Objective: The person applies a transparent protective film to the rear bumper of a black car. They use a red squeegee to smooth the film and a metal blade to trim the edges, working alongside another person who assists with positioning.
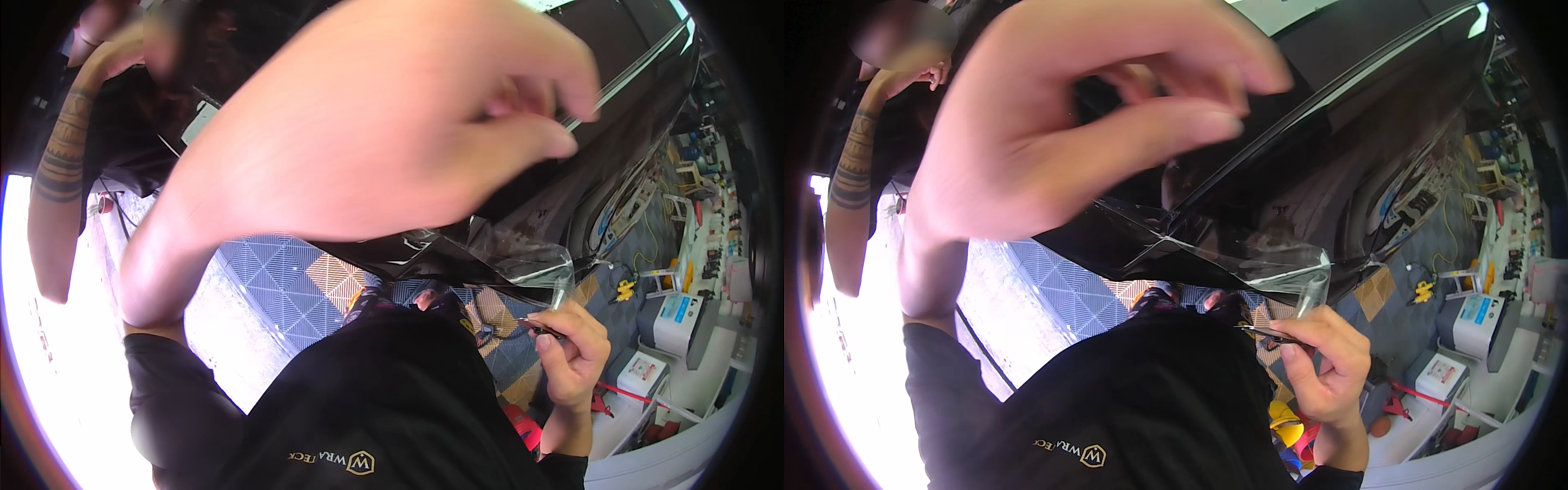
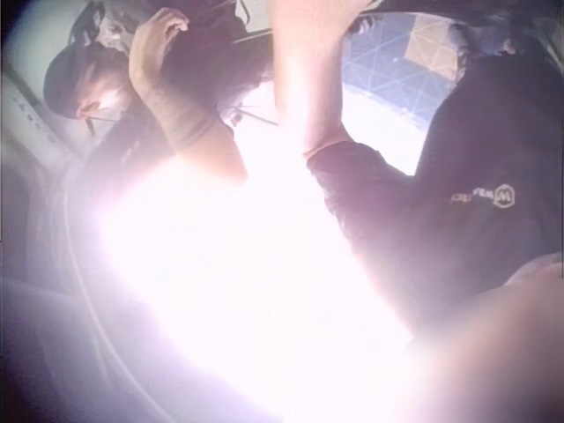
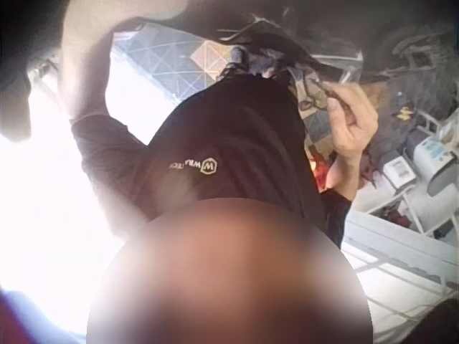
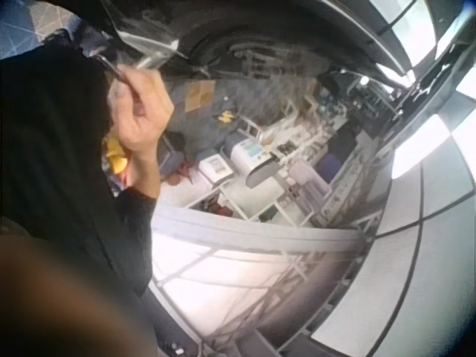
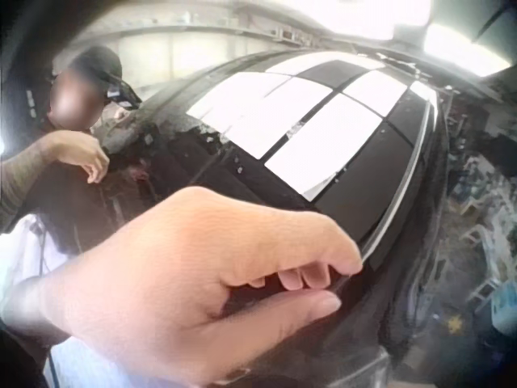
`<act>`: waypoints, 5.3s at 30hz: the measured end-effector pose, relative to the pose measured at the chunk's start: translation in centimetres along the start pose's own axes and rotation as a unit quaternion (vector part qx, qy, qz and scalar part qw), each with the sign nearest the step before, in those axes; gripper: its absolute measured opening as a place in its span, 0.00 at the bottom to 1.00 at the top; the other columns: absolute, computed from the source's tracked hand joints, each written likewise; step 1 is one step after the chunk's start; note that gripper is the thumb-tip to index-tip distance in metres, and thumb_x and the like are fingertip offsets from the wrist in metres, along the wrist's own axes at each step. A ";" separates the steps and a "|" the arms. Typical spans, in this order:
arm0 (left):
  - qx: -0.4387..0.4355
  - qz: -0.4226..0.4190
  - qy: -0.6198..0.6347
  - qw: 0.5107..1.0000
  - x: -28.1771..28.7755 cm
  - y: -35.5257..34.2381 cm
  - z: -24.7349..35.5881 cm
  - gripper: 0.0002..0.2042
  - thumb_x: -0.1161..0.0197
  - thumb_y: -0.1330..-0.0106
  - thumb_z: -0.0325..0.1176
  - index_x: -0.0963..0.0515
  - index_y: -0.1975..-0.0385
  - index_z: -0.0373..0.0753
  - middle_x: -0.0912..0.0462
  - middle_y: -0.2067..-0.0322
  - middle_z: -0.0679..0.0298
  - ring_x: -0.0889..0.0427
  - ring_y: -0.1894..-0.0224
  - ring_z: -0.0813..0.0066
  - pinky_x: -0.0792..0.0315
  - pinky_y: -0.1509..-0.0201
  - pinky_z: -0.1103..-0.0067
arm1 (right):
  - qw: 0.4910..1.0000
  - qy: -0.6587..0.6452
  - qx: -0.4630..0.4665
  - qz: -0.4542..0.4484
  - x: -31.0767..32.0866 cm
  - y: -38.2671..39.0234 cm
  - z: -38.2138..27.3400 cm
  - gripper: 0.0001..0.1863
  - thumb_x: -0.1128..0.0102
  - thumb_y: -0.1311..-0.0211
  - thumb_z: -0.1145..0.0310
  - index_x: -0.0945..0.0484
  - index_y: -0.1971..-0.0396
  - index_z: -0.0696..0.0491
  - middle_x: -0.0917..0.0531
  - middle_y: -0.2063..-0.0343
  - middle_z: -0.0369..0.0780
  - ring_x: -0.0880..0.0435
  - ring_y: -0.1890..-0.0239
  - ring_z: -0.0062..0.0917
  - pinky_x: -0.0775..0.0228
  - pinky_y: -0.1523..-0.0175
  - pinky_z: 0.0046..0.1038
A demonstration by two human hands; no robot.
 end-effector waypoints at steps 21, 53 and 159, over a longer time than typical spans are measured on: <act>0.185 0.164 0.334 0.909 -12.1 11.2 5.3 0.31 0.44 0.14 0.49 0.22 0.36 0.18 0.24 0.34 0.32 0.18 0.34 0.41 0.22 0.31 0.59 | 0.958 -0.171 0.186 -0.138 -5.1 -4.2 -5.9 0.32 0.23 0.42 0.82 0.23 0.35 0.66 0.13 0.51 0.50 0.08 0.55 0.39 0.15 0.50 0.33; 0.042 -0.128 0.184 0.974 -1.8 18.0 -1.2 0.30 0.45 0.21 0.65 0.06 0.48 0.46 0.18 0.53 0.57 0.21 0.54 0.60 0.27 0.46 0.67 | 0.977 -0.212 -0.026 -0.018 -20.1 -0.3 -6.3 0.12 0.28 0.29 0.68 0.18 0.54 0.59 0.12 0.61 0.45 0.09 0.60 0.40 0.20 0.55 0.36; 0.188 0.249 -0.008 0.950 1.7 21.6 -3.1 0.28 0.35 0.31 0.17 0.27 0.30 0.36 0.21 0.67 0.66 0.26 0.72 0.84 0.30 0.67 0.83 | 0.971 0.172 0.144 -0.079 -9.3 -6.3 -18.2 0.10 0.33 0.34 0.80 0.12 0.54 0.58 0.09 0.62 0.44 0.10 0.63 0.39 0.18 0.56 0.34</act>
Point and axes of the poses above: each hand's wrist, its own y-axis away from the middle knuckle, its own x-axis out of the back of the hand, z = x × y, the point moved 6 cm from there along -y, towards the middle knuckle
